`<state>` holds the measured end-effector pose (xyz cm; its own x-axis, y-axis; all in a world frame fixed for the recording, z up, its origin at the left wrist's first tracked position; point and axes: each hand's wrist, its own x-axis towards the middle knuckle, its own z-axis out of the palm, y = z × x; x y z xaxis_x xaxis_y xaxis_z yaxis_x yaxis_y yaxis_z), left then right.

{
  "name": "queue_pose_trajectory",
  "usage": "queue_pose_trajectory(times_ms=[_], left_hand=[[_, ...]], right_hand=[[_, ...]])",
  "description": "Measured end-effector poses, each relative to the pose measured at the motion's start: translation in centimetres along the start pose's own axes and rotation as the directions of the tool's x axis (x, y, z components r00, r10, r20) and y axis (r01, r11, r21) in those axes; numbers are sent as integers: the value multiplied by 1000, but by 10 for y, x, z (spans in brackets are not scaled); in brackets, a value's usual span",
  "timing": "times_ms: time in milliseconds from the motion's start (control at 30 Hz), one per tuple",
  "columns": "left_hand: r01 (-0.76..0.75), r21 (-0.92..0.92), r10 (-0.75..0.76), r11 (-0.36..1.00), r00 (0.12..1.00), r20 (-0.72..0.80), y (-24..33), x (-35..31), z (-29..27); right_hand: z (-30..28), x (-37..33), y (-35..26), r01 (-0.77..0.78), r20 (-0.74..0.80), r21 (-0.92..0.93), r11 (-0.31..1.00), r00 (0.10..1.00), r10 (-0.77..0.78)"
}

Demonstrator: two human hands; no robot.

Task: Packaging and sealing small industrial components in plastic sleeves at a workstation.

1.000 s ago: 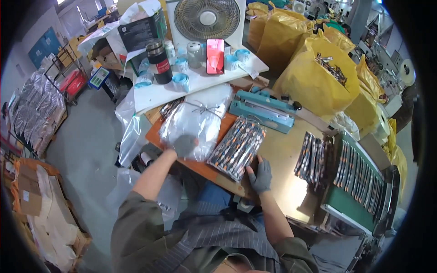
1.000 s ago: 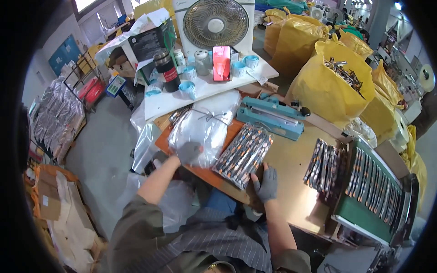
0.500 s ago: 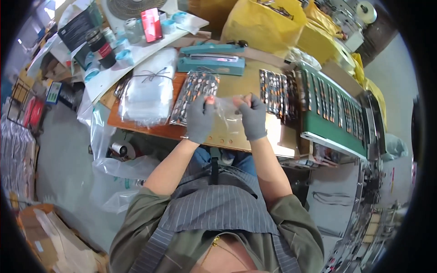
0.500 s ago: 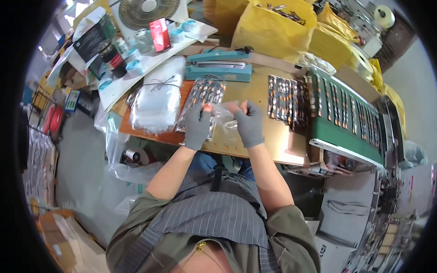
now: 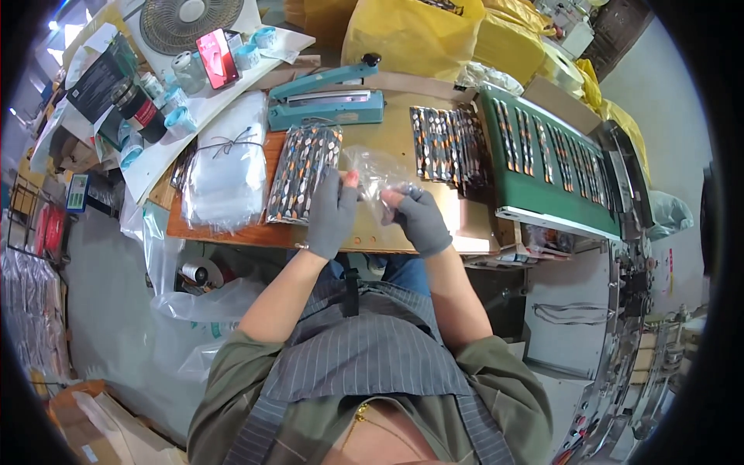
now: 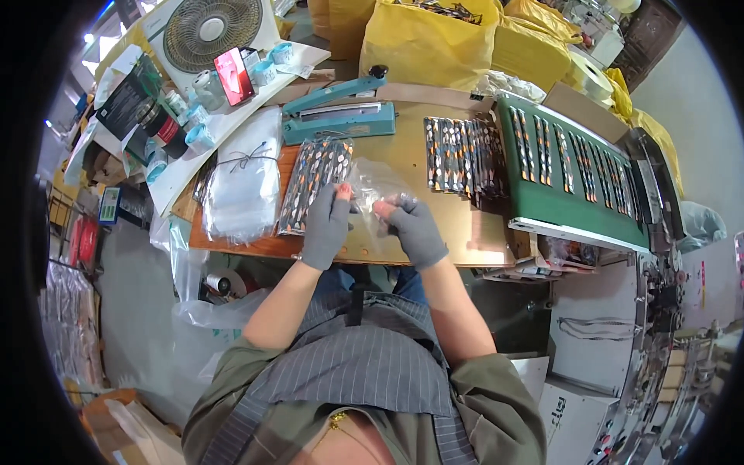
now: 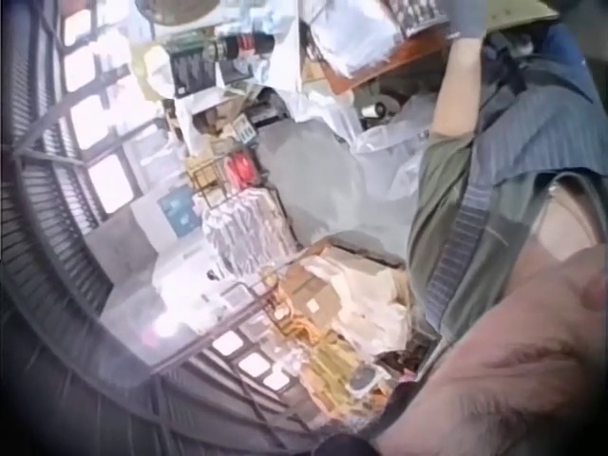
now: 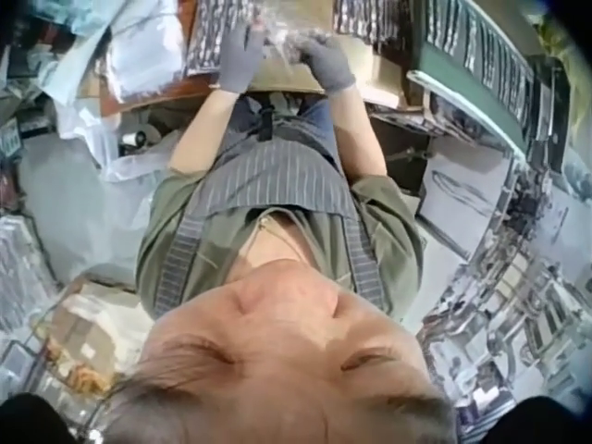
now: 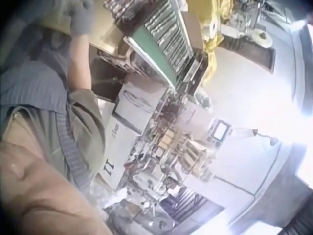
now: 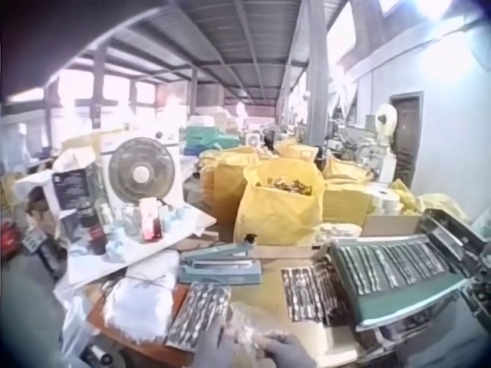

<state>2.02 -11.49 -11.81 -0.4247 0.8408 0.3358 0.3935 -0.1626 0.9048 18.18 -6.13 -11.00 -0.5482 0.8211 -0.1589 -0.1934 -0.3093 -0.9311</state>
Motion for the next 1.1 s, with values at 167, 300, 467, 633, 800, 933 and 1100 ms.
queue_pose_trajectory(times_ms=[167,300,467,633,800,933,1100], left_hand=[[-68,6,65,998,980,190,34,-11,-11],[344,-665,-141,663,930,339,56,-4,-34],[556,-771,268,310,727,632,62,2,-46],[336,-793,-186,509,942,280,55,29,-51],[244,-82,-228,966,959,167,30,63,-17],[-81,286,35,955,986,165,-60,88,48],[-39,482,-109,875,955,275,-111,122,119]], right_hand=[[14,4,-5,110,-98,-85,990,988,-118],[-21,31,6,238,-215,-124,963,941,-260],[-31,50,10,24,82,-222,975,997,-6],[-79,76,-17,151,152,-646,748,986,-68],[-206,146,-4,-286,-166,-950,-127,806,-568],[-250,167,5,-442,-645,-717,539,713,-273],[-179,168,-31,-400,-516,-750,527,852,-87]])
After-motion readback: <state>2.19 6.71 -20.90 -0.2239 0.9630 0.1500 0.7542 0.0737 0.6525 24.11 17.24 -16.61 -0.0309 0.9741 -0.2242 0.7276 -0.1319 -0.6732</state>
